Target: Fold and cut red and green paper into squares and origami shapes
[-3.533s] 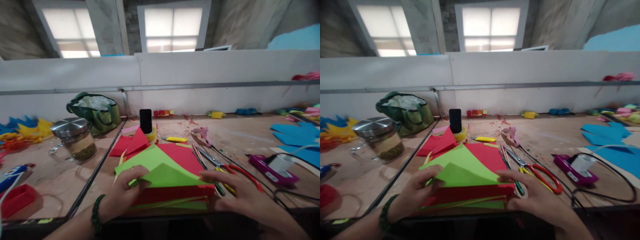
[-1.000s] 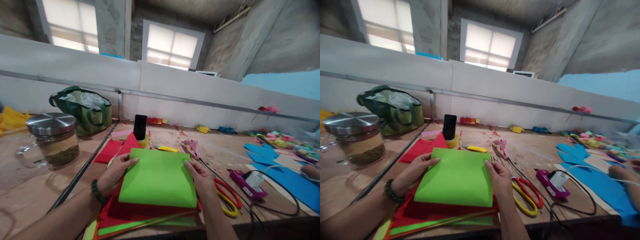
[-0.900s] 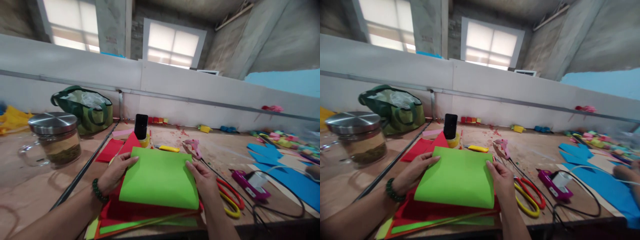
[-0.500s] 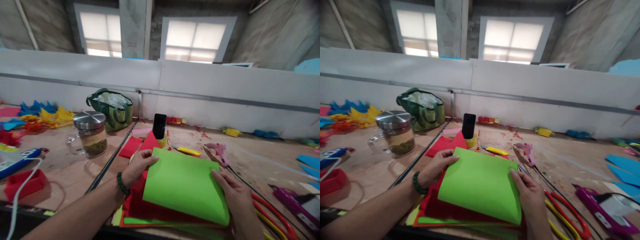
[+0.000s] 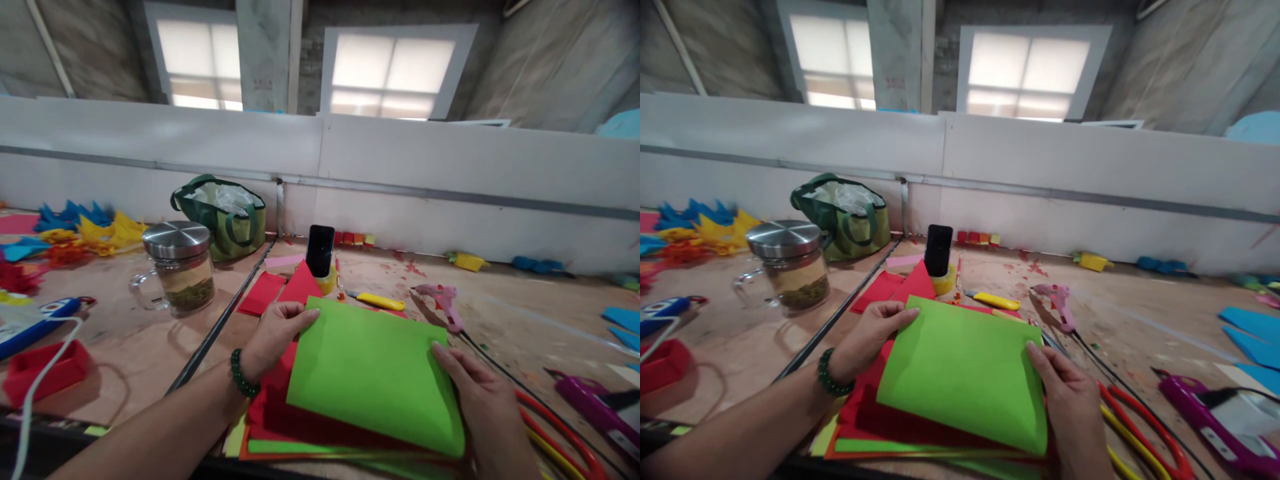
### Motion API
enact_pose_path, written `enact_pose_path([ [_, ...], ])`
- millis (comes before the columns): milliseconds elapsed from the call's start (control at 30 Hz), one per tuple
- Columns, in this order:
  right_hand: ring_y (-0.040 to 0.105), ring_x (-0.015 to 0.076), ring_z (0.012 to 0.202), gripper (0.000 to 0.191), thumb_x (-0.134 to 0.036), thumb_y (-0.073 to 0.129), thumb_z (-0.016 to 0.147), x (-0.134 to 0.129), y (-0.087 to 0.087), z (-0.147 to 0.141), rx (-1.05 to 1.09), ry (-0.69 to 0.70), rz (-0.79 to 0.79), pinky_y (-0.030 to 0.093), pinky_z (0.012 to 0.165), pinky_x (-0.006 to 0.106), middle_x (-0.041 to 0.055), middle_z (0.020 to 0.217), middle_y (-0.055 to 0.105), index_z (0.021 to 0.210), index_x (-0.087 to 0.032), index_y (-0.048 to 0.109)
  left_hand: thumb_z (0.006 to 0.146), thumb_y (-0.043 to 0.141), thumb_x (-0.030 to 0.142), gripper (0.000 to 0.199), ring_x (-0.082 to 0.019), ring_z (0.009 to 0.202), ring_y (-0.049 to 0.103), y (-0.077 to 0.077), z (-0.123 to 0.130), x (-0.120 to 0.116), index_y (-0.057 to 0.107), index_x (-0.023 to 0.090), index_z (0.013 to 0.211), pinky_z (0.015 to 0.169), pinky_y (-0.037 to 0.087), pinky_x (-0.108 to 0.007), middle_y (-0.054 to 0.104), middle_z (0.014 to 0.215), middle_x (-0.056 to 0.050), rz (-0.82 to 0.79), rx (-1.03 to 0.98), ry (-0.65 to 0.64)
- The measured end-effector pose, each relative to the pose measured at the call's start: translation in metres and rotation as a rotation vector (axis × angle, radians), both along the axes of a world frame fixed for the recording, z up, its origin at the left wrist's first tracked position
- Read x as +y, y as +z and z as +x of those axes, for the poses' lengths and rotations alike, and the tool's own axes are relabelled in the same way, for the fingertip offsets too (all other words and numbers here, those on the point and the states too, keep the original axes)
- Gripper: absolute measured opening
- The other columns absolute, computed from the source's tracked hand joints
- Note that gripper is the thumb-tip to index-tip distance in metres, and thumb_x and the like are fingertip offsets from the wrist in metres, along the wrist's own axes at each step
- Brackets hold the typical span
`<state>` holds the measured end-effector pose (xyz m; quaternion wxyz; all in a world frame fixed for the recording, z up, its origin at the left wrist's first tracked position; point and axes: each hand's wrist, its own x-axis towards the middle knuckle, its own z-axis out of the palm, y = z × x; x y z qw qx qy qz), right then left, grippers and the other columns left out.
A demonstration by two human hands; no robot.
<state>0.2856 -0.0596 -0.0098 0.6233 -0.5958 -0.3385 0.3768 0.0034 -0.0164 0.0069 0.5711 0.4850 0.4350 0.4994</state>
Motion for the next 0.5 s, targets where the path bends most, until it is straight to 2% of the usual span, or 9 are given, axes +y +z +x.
enact_pose_path([
  [233, 0.061, 0.0133, 0.052, 0.029, -0.040, 0.087, 0.052, -0.001, 0.002, -0.001, -0.004, 0.018, -0.004, 0.047, 0.043, 0.019, -0.0004, 0.067, 0.073, 0.071, -0.021, 0.076, 0.061, 0.081, 0.049, 0.041, -0.009, 0.052, 0.047, 0.005, 0.000, -0.004, 0.061, 0.014, 0.058, 0.050, 0.034, -0.020, 0.055, 0.056, 0.002, 0.005, 0.008, 0.020],
  [367, 0.055, 0.0111, 0.045, 0.030, -0.042, 0.087, 0.049, -0.004, 0.012, -0.006, 0.001, 0.051, 0.018, 0.042, 0.039, 0.019, -0.0009, 0.057, 0.067, 0.063, -0.019, 0.073, 0.059, 0.081, 0.048, 0.038, -0.011, 0.053, 0.051, 0.006, -0.001, -0.007, 0.064, 0.014, 0.062, 0.050, 0.038, -0.021, 0.058, 0.058, 0.000, -0.070, 0.008, 0.012],
  [500, 0.054, 0.0123, 0.042, 0.036, -0.048, 0.085, 0.049, -0.008, 0.021, -0.013, -0.011, 0.076, 0.025, 0.041, 0.038, 0.021, -0.0001, 0.052, 0.064, 0.059, -0.018, 0.071, 0.053, 0.084, 0.045, 0.038, -0.011, 0.051, 0.053, 0.009, -0.001, -0.007, 0.060, 0.015, 0.057, 0.050, 0.040, -0.021, 0.057, 0.056, 0.002, -0.125, -0.012, 0.005],
])
